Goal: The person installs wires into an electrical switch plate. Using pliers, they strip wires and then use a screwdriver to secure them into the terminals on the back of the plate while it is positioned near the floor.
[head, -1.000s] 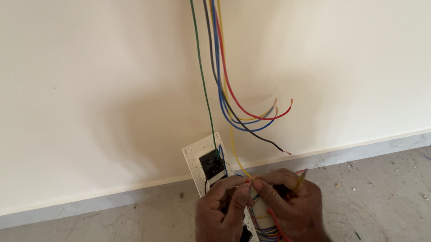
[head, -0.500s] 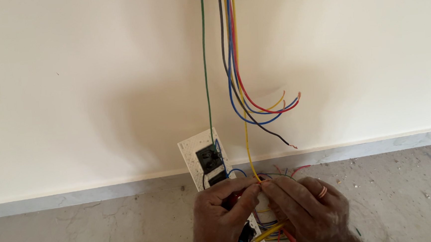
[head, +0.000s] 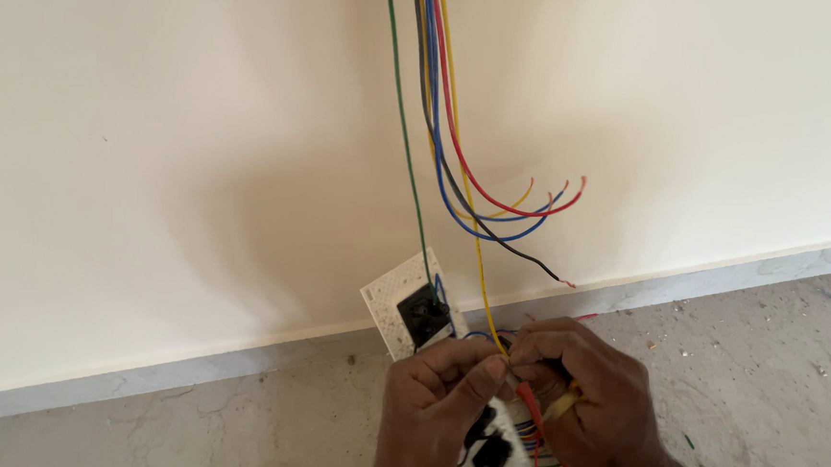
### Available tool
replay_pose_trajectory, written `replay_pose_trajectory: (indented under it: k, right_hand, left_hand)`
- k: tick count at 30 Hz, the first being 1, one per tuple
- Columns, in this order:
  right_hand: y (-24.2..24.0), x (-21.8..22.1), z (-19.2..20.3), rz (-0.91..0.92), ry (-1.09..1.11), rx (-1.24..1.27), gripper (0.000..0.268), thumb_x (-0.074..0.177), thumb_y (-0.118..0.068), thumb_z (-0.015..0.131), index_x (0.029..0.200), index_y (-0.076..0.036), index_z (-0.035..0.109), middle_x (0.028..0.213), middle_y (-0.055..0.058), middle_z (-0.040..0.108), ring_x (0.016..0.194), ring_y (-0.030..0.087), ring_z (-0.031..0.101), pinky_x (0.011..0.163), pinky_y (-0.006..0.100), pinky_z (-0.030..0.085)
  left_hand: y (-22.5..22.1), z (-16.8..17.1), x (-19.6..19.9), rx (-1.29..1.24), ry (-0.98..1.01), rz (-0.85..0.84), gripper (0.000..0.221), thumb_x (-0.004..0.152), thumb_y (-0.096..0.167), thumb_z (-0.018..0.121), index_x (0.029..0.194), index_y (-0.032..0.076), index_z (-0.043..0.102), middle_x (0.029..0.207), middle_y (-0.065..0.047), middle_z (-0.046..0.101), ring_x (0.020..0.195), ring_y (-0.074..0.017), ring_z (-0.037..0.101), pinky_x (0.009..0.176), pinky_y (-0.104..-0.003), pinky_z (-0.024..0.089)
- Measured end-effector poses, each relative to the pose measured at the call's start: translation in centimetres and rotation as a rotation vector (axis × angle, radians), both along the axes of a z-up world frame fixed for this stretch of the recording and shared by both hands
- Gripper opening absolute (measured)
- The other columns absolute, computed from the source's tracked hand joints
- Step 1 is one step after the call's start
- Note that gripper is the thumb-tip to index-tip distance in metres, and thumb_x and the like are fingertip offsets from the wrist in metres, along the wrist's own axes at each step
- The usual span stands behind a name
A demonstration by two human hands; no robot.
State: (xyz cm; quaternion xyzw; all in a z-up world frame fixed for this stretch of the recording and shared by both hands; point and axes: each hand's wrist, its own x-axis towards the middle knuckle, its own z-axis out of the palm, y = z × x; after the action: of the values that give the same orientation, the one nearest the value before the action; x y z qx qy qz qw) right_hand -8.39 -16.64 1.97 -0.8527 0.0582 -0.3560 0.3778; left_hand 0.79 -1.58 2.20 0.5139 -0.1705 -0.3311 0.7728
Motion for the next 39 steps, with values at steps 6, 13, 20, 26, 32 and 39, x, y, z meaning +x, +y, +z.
replay_pose_trajectory:
  k: [6, 13, 20, 26, 32, 39]
  right_hand:
    - [-0.2, -0.2, 0.1, 0.073, 0.182, 0.480, 0.014, 0.088, -0.013, 0.074, 0.091, 0.000, 0.074, 0.084, 0.008, 0.078, 0.075, 0.012, 0.070, 0.069, 0.027, 0.058]
    - [-0.9, -0.6, 0.9, 0.000, 0.327, 0.602, 0.016, 0.084, -0.014, 0.077, 0.089, 0.000, 0.082, 0.079, 0.007, 0.079, 0.073, 0.012, 0.070, 0.067, 0.027, 0.057]
    - [-0.7, -0.7, 1.9, 0.035, 0.232, 0.343, 0.014, 0.082, -0.016, 0.079, 0.089, -0.004, 0.082, 0.089, 0.006, 0.077, 0.080, 0.014, 0.077, 0.070, 0.028, 0.060]
    - [-0.3, -1.0, 2.1, -0.001, -0.035, -0.399, 0.022, 0.080, -0.022, 0.076, 0.099, -0.010, 0.076, 0.105, 0.007, 0.077, 0.095, 0.018, 0.074, 0.079, 0.032, 0.059]
    - [-0.2, -0.9, 1.5, -0.016, 0.080, 0.046, 0.016, 0.085, -0.021, 0.080, 0.096, -0.009, 0.077, 0.095, 0.004, 0.080, 0.082, 0.012, 0.075, 0.064, 0.024, 0.062]
    - [-0.8, -1.0, 2.4, -0.016, 0.332, 0.236, 0.035, 0.077, -0.018, 0.087, 0.110, -0.009, 0.082, 0.093, 0.007, 0.077, 0.063, 0.017, 0.064, 0.055, 0.029, 0.053]
  left_hand:
    - [0.1, 0.2, 0.1, -0.018, 0.031, 0.009, 0.028, 0.090, 0.016, 0.075, 0.110, -0.004, 0.074, 0.081, -0.008, 0.075, 0.075, -0.0116, 0.067, 0.070, -0.025, 0.053]
    - [0.1, 0.0, 0.0, -0.080, 0.021, 0.011, 0.020, 0.092, 0.010, 0.074, 0.104, -0.006, 0.073, 0.082, -0.009, 0.074, 0.078, -0.0126, 0.068, 0.075, -0.027, 0.057]
    - [0.0, 0.1, 0.1, -0.077, 0.015, 0.019, 0.015, 0.091, 0.007, 0.075, 0.098, -0.006, 0.073, 0.080, -0.009, 0.074, 0.076, -0.0130, 0.068, 0.073, -0.028, 0.057]
    - [0.0, -0.4, 0.1, -0.067, 0.048, 0.026, 0.010, 0.091, 0.003, 0.074, 0.096, -0.005, 0.071, 0.079, -0.008, 0.073, 0.076, -0.0121, 0.067, 0.072, -0.026, 0.055]
    - [0.0, -0.4, -0.2, -0.070, 0.045, 0.012, 0.015, 0.093, 0.009, 0.073, 0.099, -0.004, 0.071, 0.081, -0.008, 0.074, 0.075, -0.0106, 0.067, 0.070, -0.024, 0.054]
    - [0.3, -0.5, -0.4, -0.073, 0.071, -0.014, 0.019, 0.098, 0.011, 0.072, 0.110, -0.004, 0.071, 0.091, -0.013, 0.080, 0.064, -0.0070, 0.054, 0.056, -0.021, 0.040]
